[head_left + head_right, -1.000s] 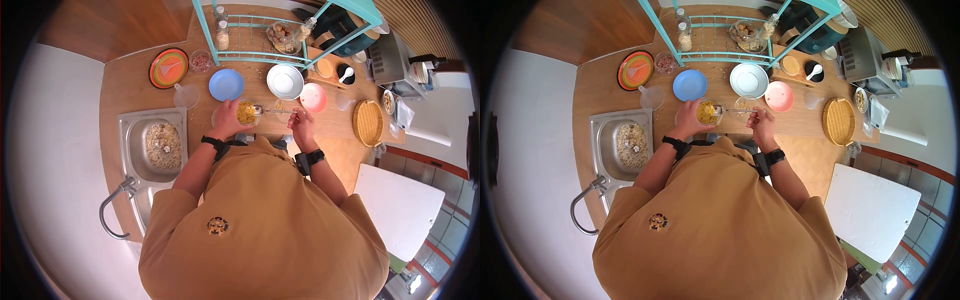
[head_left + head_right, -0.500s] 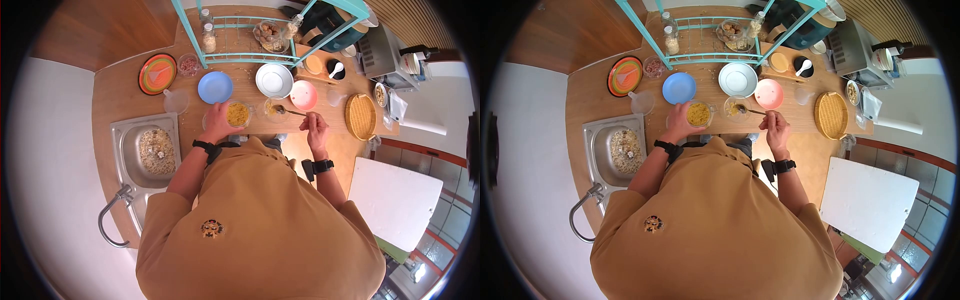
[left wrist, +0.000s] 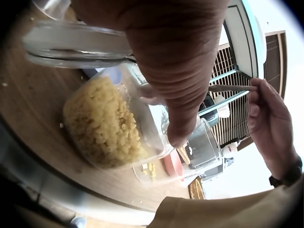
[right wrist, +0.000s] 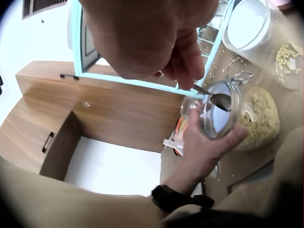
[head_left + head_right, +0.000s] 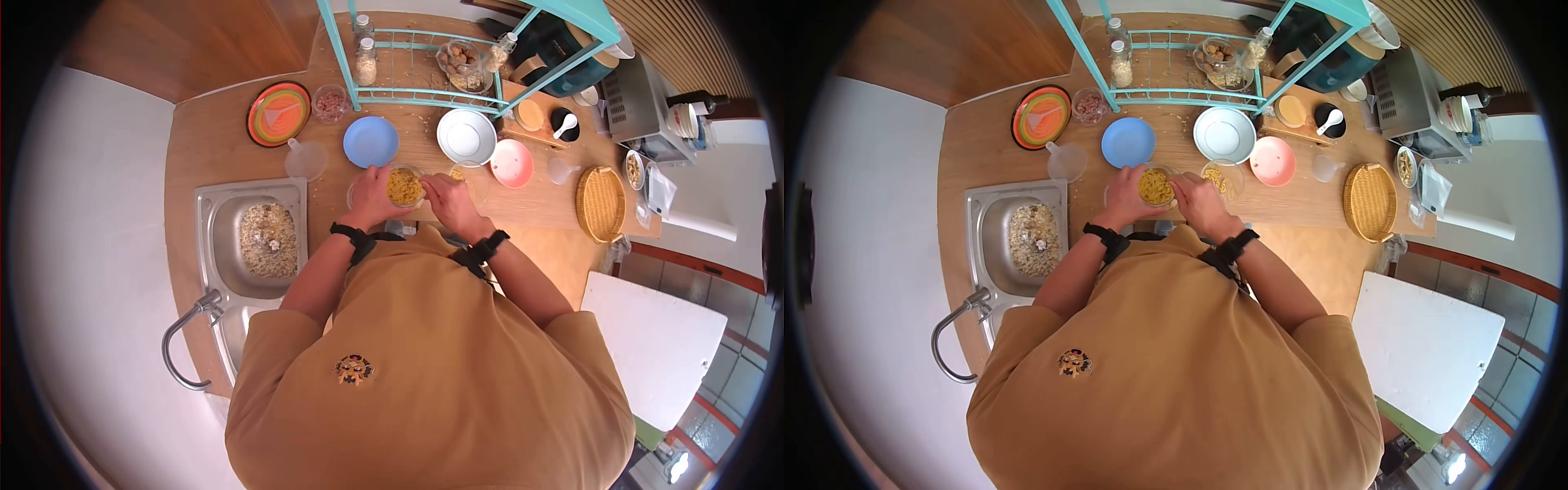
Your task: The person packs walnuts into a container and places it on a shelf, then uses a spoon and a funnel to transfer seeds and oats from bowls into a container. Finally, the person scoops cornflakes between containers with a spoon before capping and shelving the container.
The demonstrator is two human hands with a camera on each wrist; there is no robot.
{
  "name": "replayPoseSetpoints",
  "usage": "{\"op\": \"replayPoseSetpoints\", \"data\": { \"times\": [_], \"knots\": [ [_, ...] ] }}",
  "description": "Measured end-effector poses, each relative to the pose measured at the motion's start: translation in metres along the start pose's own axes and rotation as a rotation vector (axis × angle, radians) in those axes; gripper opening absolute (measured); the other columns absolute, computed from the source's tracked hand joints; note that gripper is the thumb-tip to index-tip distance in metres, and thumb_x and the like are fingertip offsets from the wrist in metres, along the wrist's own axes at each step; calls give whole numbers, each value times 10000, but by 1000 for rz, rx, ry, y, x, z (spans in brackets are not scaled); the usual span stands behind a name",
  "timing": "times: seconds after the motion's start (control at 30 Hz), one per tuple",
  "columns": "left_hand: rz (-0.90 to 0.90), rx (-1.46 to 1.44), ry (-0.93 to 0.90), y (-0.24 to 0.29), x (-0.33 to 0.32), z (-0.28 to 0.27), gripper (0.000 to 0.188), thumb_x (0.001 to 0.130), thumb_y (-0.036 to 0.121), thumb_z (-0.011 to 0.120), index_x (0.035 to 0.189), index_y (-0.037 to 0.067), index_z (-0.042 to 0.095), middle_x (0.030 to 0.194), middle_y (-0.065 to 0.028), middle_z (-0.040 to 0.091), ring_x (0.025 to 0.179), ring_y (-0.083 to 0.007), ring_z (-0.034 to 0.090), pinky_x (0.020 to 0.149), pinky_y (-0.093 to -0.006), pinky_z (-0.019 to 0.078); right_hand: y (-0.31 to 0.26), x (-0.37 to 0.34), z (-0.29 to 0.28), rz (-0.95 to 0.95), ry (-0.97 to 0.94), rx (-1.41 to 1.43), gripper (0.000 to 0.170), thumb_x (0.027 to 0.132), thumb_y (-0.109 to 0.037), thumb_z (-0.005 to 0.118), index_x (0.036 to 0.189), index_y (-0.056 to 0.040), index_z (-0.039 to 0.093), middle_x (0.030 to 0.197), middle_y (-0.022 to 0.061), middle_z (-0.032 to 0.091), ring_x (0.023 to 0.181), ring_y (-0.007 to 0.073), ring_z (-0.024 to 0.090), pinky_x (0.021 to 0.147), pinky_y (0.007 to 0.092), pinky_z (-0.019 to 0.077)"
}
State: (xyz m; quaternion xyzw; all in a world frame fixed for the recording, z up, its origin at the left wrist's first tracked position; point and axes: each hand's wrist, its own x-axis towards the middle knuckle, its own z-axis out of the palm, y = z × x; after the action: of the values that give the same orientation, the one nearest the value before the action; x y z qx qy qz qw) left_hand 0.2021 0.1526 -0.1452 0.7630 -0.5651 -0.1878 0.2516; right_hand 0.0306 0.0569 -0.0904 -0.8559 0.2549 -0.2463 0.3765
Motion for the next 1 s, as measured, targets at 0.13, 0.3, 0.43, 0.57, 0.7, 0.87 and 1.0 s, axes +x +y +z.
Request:
{"op": "replayPoseSetpoints", "data": {
  "times": [0.13, 0.3, 0.43, 0.57, 0.7, 0.87, 1.0],
  "knots": [
    [28, 0, 48, 1, -1, -2, 847, 474, 432, 848, 1170, 93, 504, 976, -122, 530, 924, -305, 545, 836, -427, 435, 19, 4, 25, 57, -10, -3, 140, 882, -73, 522, 927, -5, 635, 783, 224, 609, 643, 360, 599, 589, 403, 483],
    [38, 1, 19, -1, 0, -2, 885, 469, 416, 862, 1206, 92, 492, 999, -112, 533, 935, -304, 545, 829, -415, 444, 31, -7, 37, 408, -26, 316, 196, 910, -112, 512, 966, 30, 635, 734, 172, 628, 594, 234, 634, 545, 320, 508],
    [42, -11, 29, -3, -1, -1, 887, 468, 418, 864, 1205, 92, 494, 993, -113, 533, 934, -300, 543, 836, -414, 435, 30, -12, 26, 691, 60, 590, 255, 937, -154, 501, 959, 67, 626, 715, 95, 623, 566, 125, 621, 506, 248, 525],
    [57, -14, 52, -5, -2, 2, 900, 468, 423, 864, 1218, 94, 490, 987, -112, 531, 932, -304, 543, 832, -415, 439, 34, -18, 16, 807, 138, 715, 257, 937, -157, 496, 979, 68, 612, 743, 106, 621, 562, 153, 624, 508, 263, 538],
    [39, -19, 35, -2, -2, -1, 910, 470, 423, 865, 1231, 98, 485, 996, -118, 524, 933, -310, 539, 833, -417, 446, 45, -27, 9, 881, 272, 837, 239, 940, -171, 486, 983, 41, 586, 742, 103, 595, 545, 157, 606, 487, 275, 533],
    [34, -6, 21, -2, -1, -1, 915, 473, 423, 864, 1238, 97, 481, 1002, -121, 519, 941, -311, 535, 833, -418, 451, 46, -33, -2, 898, 350, 934, 217, 944, -190, 484, 949, 10, 569, 720, 80, 576, 524, 145, 575, 474, 273, 516],
    [39, 16, 17, -1, -1, -2, 921, 478, 428, 863, 1245, 96, 476, 1014, -122, 517, 951, -312, 533, 837, -418, 453, 49, -39, -9, 888, 367, 974, 207, 947, -197, 488, 944, -6, 568, 725, 67, 580, 528, 134, 553, 485, 267, 494]
  ]
}}
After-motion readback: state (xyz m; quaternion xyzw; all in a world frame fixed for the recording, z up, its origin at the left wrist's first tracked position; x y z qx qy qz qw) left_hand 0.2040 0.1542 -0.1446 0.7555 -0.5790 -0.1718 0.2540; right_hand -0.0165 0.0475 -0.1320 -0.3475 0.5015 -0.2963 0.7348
